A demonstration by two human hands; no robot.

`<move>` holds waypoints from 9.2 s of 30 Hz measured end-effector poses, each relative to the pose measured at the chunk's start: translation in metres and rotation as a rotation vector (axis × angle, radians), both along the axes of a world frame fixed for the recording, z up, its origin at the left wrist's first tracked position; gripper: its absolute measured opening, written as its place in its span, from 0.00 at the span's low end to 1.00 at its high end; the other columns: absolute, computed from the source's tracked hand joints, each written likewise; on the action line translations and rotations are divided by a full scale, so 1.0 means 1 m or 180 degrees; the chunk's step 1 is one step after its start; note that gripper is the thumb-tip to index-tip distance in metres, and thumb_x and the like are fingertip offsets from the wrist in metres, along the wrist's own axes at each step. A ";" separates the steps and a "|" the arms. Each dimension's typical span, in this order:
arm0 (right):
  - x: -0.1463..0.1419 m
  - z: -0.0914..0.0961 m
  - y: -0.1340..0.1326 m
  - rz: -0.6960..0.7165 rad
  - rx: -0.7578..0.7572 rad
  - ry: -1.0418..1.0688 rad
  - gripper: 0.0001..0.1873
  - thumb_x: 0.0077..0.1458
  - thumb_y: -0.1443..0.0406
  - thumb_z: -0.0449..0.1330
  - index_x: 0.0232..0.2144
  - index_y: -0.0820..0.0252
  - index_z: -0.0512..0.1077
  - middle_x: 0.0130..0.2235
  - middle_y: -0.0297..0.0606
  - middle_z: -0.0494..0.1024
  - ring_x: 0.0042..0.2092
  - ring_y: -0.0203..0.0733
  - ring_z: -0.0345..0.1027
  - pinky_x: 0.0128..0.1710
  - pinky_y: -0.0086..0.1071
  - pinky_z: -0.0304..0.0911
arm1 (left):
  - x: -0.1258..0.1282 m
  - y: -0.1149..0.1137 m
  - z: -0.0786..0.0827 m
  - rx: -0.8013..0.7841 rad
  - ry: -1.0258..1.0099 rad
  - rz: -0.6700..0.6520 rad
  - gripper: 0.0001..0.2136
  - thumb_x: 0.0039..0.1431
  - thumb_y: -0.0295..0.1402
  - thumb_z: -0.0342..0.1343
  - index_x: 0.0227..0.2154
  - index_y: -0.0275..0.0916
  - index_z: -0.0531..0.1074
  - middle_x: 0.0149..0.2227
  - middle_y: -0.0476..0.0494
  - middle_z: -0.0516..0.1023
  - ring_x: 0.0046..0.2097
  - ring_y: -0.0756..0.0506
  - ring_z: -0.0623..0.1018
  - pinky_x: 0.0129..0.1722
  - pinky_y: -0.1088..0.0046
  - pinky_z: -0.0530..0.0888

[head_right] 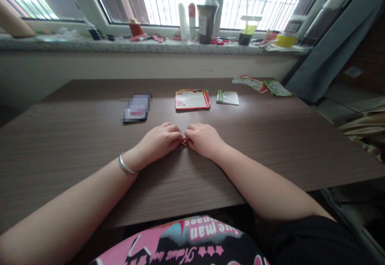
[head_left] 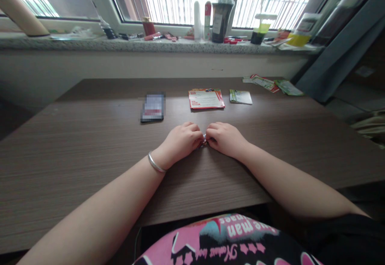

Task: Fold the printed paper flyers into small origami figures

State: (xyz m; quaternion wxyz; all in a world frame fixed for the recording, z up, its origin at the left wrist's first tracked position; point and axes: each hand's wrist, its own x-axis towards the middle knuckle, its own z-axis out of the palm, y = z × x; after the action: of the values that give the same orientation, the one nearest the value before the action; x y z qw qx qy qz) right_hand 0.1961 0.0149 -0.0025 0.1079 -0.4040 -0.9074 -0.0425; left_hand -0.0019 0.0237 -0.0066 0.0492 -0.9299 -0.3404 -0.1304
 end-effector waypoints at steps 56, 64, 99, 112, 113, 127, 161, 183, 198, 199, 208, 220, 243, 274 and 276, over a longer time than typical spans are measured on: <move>0.013 0.002 0.005 -0.0227 -0.0494 0.0468 0.13 0.60 0.60 0.55 0.39 0.55 0.79 0.46 0.34 0.80 0.48 0.41 0.71 0.47 0.34 0.65 | -0.006 -0.011 0.013 -0.0375 0.0059 -0.0202 0.15 0.58 0.42 0.56 0.46 0.45 0.75 0.42 0.44 0.76 0.45 0.42 0.75 0.45 0.66 0.72; 0.016 -0.004 0.011 0.0048 -0.0446 0.0680 0.11 0.58 0.60 0.59 0.39 0.57 0.78 0.45 0.39 0.78 0.47 0.42 0.68 0.49 0.35 0.63 | -0.007 -0.008 0.008 -0.0248 0.0064 -0.0075 0.12 0.58 0.41 0.57 0.43 0.44 0.76 0.44 0.45 0.77 0.46 0.42 0.75 0.45 0.67 0.73; 0.012 0.000 0.011 0.0700 0.0192 -0.0109 0.14 0.64 0.61 0.51 0.42 0.60 0.75 0.43 0.42 0.79 0.43 0.42 0.71 0.41 0.33 0.61 | -0.018 0.010 0.002 -0.0864 -0.0382 -0.0155 0.09 0.56 0.34 0.60 0.41 0.40 0.75 0.46 0.43 0.78 0.49 0.44 0.76 0.52 0.65 0.71; 0.006 0.001 0.004 0.0928 0.0662 -0.0640 0.10 0.64 0.66 0.52 0.38 0.62 0.73 0.37 0.40 0.78 0.39 0.40 0.70 0.38 0.33 0.57 | -0.025 0.024 -0.008 -0.0903 -0.0749 -0.0707 0.07 0.58 0.27 0.57 0.38 0.39 0.78 0.45 0.43 0.80 0.48 0.45 0.78 0.51 0.67 0.72; 0.005 0.002 0.003 0.0932 0.0685 -0.0650 0.10 0.64 0.66 0.52 0.37 0.62 0.73 0.37 0.40 0.78 0.39 0.40 0.70 0.38 0.33 0.57 | -0.025 0.025 -0.010 -0.0889 -0.0772 -0.0714 0.07 0.58 0.28 0.58 0.38 0.39 0.78 0.45 0.43 0.80 0.47 0.45 0.78 0.51 0.67 0.72; -0.004 0.004 -0.007 0.0656 0.0725 -0.0618 0.09 0.62 0.66 0.53 0.33 0.58 0.73 0.33 0.37 0.78 0.37 0.41 0.70 0.35 0.34 0.53 | -0.023 0.023 -0.009 -0.0886 -0.0869 -0.0550 0.06 0.56 0.27 0.59 0.35 0.39 0.78 0.42 0.44 0.81 0.45 0.46 0.79 0.50 0.68 0.73; 0.004 -0.006 0.009 0.0378 0.0141 0.0208 0.07 0.57 0.64 0.57 0.32 0.58 0.75 0.34 0.36 0.78 0.37 0.40 0.69 0.36 0.32 0.56 | -0.021 0.015 -0.001 -0.0664 -0.0342 -0.0346 0.06 0.59 0.34 0.58 0.39 0.43 0.76 0.39 0.46 0.77 0.43 0.46 0.76 0.46 0.72 0.71; 0.010 -0.017 0.020 0.0376 -0.0552 0.1245 0.02 0.50 0.68 0.62 0.26 0.59 0.75 0.32 0.36 0.79 0.36 0.38 0.69 0.41 0.31 0.61 | -0.004 -0.004 0.011 0.0802 0.0538 -0.0648 0.07 0.63 0.28 0.50 0.31 0.37 0.72 0.33 0.44 0.77 0.36 0.45 0.76 0.39 0.67 0.70; 0.008 -0.003 0.010 0.0540 0.0384 -0.0093 0.09 0.59 0.63 0.56 0.32 0.59 0.75 0.37 0.39 0.79 0.40 0.42 0.69 0.41 0.34 0.55 | -0.005 -0.001 0.005 0.0429 0.0146 -0.0294 0.07 0.61 0.33 0.52 0.34 0.38 0.74 0.36 0.45 0.79 0.39 0.44 0.78 0.41 0.67 0.71; 0.008 -0.003 0.010 0.0544 0.0420 -0.0135 0.09 0.60 0.63 0.56 0.32 0.60 0.75 0.36 0.39 0.79 0.40 0.41 0.68 0.40 0.34 0.54 | -0.005 -0.001 0.005 0.0460 0.0157 -0.0301 0.07 0.61 0.33 0.52 0.34 0.38 0.74 0.36 0.44 0.79 0.38 0.44 0.78 0.42 0.66 0.71; 0.002 0.001 0.006 0.0657 0.0655 -0.0377 0.10 0.62 0.66 0.54 0.31 0.62 0.73 0.33 0.40 0.77 0.37 0.41 0.66 0.37 0.34 0.52 | 0.003 -0.007 0.003 0.0865 0.0278 -0.0217 0.06 0.59 0.25 0.53 0.27 0.37 0.71 0.31 0.45 0.79 0.34 0.46 0.78 0.45 0.66 0.71; 0.009 -0.006 0.013 0.0498 -0.0059 0.0388 0.06 0.55 0.64 0.59 0.30 0.57 0.76 0.34 0.36 0.78 0.37 0.39 0.68 0.35 0.31 0.57 | -0.002 -0.001 -0.001 0.0247 -0.0087 -0.0169 0.04 0.56 0.30 0.56 0.32 0.42 0.75 0.36 0.49 0.80 0.40 0.46 0.78 0.54 0.61 0.66; 0.000 -0.003 0.001 0.0268 0.0220 0.0037 0.07 0.56 0.63 0.58 0.32 0.58 0.75 0.36 0.39 0.78 0.40 0.44 0.66 0.40 0.36 0.55 | -0.001 -0.005 0.001 0.0349 -0.0057 0.0001 0.06 0.58 0.32 0.54 0.30 0.38 0.75 0.36 0.45 0.80 0.41 0.44 0.78 0.61 0.57 0.60; 0.005 -0.018 0.020 -0.0015 -0.0758 0.1077 0.10 0.55 0.61 0.62 0.24 0.59 0.72 0.31 0.36 0.78 0.38 0.40 0.68 0.44 0.35 0.56 | -0.003 0.008 -0.013 -0.0639 -0.0860 0.0211 0.06 0.58 0.35 0.56 0.30 0.40 0.76 0.39 0.45 0.81 0.54 0.40 0.74 0.58 0.60 0.67; 0.005 -0.019 0.020 -0.0099 -0.0749 0.1102 0.10 0.54 0.61 0.63 0.25 0.59 0.72 0.31 0.36 0.78 0.37 0.41 0.67 0.43 0.35 0.56 | -0.003 0.007 -0.014 -0.0676 -0.0868 0.0315 0.06 0.58 0.36 0.56 0.31 0.41 0.76 0.40 0.44 0.81 0.56 0.40 0.73 0.56 0.60 0.68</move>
State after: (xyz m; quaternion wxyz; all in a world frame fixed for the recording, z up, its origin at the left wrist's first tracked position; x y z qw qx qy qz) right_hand 0.2011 0.0348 -0.0215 0.2136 -0.4290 -0.8677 0.1322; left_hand -0.0050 0.0302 -0.0206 -0.0895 -0.8857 -0.4011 -0.2159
